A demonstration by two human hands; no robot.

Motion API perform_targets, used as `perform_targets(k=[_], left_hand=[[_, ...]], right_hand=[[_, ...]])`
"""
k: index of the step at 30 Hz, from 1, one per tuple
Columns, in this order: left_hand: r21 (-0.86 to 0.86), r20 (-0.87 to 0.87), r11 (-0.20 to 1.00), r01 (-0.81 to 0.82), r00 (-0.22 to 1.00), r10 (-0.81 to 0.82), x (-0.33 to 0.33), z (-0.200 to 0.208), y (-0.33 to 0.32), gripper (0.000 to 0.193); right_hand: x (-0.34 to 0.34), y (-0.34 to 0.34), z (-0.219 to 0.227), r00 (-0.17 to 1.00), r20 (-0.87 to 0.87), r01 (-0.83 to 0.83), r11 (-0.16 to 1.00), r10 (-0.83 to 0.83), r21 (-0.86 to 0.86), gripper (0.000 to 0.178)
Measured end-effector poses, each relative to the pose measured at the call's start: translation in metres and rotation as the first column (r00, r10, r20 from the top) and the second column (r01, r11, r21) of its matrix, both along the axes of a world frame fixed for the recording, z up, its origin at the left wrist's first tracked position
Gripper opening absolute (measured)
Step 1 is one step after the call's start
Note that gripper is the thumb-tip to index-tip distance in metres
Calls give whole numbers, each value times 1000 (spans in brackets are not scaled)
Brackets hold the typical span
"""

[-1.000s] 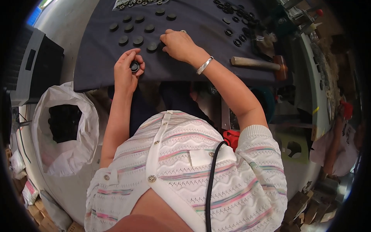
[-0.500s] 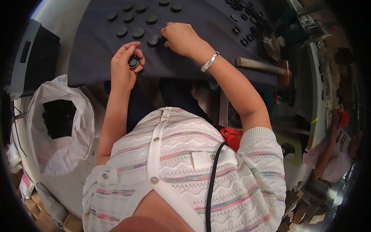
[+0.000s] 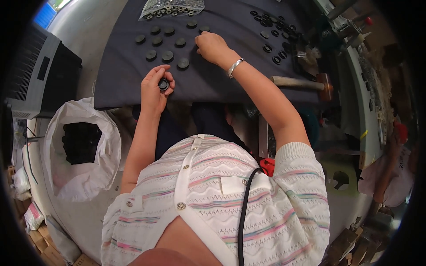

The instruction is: The person inserts metal bearings into rubber caps by hand, hammers them into place with a mallet, and connects the assembled parts. The person then takes rubber rings from a bag and sorts them on the table.

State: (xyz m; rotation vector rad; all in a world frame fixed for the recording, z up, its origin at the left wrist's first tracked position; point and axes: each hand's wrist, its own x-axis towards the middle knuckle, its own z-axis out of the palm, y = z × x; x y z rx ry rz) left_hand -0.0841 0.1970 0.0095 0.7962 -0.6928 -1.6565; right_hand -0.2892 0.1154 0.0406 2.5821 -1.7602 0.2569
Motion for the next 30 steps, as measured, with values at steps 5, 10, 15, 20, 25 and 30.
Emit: perform_targets(k=[5,10,15,20,25,30], left_hand=[[24,-53,1000,6,999,-5,4,-2,-1,20],[86,-252,991,103,965,-79,6,0,0,30],[126,-225,971,202,959,-171,-14,13,11,39],[187,-180,965,184,972,-150,-29,10,19,43],[-41,-17,987,155,988,-156,-44,10,18,40],[-647,639,718,256,696,328,-78,9,-1,29]], right_hand=[[-2,-5,6,994,101,-37,991,51,-130,29],[37,70,40,894,365,-214,964,259,-159,28],[53,105,16,895,208,-358,914,394,-192,35],[41,111,8,899,226,-362,926,376,-104,33],[13,113,14,818,522,-200,970,242,-138,33],[-47,109,-8,846,524,208,968,-104,-143,27]])
